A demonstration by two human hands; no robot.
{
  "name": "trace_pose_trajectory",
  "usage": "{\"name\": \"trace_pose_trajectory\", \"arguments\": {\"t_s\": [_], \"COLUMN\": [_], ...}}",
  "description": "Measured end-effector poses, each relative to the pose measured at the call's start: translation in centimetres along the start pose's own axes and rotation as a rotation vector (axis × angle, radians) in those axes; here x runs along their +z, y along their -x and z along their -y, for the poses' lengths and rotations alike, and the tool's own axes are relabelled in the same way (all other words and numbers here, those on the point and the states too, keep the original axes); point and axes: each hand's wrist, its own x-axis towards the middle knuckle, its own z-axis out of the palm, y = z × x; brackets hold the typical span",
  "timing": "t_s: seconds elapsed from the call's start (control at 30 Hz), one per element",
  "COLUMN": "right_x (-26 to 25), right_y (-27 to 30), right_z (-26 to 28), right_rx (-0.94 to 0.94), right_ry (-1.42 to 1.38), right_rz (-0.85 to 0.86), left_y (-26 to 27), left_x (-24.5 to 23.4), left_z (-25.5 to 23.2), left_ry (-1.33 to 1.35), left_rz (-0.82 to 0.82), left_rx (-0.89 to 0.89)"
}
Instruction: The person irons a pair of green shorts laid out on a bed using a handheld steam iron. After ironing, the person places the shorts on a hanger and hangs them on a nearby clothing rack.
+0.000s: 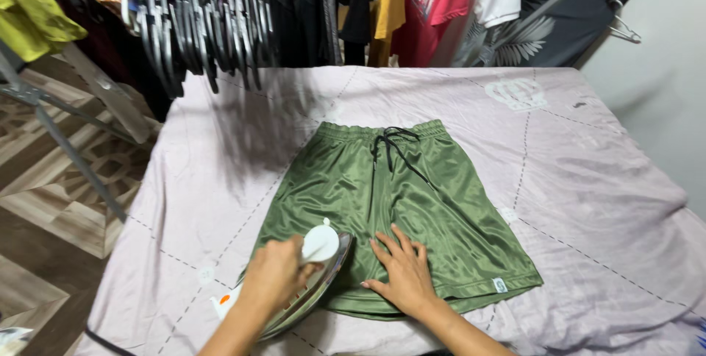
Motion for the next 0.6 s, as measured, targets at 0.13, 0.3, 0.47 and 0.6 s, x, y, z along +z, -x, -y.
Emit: {"name": "trace_pose_trajectory", "arguments": {"t_s": [0.13,0.3,0.47,0.6], "right_x": [-5.2,-7.2,-6.8,-7.2], "right_y": [-0.2,-0.4,-0.4,-0.8], "right_z": [2.6,4.1,3.7,2.0], "right_rx": [0.111,0.168,0.178,0.101], "right_ry": [0.06,0.123,0.088,0.065], "right_rz": [0.129,0.223,0.257,0.31], "left_y": [0.2,0.0,-1.5,-1.4], "left_x": [-0.2,-0.7,-0.2,-1.3], "left_z": [-1.3,-1.6,-1.9,-0.6], "left_ry": [-0.028,-0.027,0.072,0.014], "left_rz": [-0.061,-0.186,-0.288,0.09], "left_rx": [0.075,-0.06,-0.143,0.122]}}
